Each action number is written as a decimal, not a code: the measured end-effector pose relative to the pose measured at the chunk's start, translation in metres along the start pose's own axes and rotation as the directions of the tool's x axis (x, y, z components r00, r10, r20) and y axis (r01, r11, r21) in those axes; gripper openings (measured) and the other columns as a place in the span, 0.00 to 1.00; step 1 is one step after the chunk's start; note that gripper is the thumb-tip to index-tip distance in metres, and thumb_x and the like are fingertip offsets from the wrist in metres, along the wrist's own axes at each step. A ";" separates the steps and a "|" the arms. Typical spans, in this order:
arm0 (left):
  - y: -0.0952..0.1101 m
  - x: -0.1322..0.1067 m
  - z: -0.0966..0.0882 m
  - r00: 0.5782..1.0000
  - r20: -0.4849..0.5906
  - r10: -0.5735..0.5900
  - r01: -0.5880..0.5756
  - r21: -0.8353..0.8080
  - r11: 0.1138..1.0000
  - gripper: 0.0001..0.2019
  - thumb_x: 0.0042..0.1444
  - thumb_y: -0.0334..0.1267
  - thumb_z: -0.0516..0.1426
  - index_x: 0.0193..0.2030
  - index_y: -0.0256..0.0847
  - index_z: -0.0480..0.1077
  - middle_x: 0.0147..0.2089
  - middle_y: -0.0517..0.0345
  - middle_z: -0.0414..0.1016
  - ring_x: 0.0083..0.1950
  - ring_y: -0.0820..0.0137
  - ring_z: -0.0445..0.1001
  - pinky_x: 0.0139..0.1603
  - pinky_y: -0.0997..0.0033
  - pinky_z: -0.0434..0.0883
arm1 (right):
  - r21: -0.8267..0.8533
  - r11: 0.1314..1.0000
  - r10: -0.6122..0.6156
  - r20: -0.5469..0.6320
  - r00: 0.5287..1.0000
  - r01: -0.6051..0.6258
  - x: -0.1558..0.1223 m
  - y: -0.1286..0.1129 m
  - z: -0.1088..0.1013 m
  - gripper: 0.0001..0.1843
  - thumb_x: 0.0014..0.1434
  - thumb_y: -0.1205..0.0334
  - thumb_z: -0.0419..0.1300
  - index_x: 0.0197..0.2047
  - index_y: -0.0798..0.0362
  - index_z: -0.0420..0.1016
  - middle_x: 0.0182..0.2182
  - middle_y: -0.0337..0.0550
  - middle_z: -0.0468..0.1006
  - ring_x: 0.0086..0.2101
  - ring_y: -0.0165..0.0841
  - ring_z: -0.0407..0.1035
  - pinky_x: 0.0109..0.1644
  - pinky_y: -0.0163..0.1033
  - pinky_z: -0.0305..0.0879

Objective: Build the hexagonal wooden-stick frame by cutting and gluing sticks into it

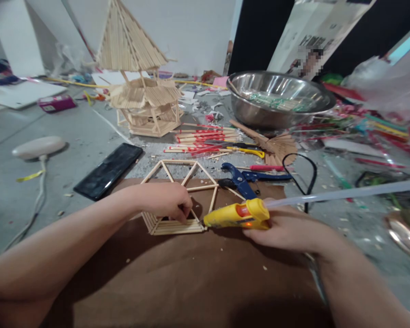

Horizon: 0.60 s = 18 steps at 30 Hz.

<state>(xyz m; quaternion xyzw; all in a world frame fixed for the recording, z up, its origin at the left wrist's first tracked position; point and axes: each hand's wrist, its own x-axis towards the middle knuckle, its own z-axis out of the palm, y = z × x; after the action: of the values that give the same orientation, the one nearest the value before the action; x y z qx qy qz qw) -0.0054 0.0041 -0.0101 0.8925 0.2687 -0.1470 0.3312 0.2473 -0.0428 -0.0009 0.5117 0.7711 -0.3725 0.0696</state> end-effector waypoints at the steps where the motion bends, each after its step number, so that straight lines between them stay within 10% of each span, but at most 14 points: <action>1: 0.000 0.000 0.000 1.000 0.006 -0.002 0.002 -0.008 1.000 0.09 0.43 0.41 0.53 0.27 0.38 0.69 0.23 0.60 0.69 0.21 0.77 0.63 0.20 0.78 0.55 | -0.002 1.000 -0.009 0.038 0.999 0.009 -0.001 0.000 0.000 0.17 0.46 0.53 0.51 0.37 0.52 0.70 0.32 0.37 0.75 0.32 0.32 0.68 0.38 0.31 0.64; 18: 0.000 -0.001 -0.001 1.000 0.007 -0.002 0.002 -0.020 1.000 0.11 0.45 0.43 0.52 0.28 0.38 0.70 0.24 0.58 0.71 0.22 0.76 0.64 0.21 0.78 0.55 | 0.062 0.998 -0.004 0.077 0.997 -0.001 -0.003 -0.003 -0.006 0.19 0.46 0.52 0.51 0.39 0.54 0.69 0.36 0.41 0.74 0.36 0.35 0.68 0.42 0.33 0.63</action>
<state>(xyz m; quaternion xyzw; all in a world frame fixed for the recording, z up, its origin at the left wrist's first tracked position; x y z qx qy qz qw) -0.0058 0.0046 -0.0093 0.8882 0.2702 -0.1476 0.3410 0.2474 -0.0418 0.0063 0.4981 0.7564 -0.4158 0.0829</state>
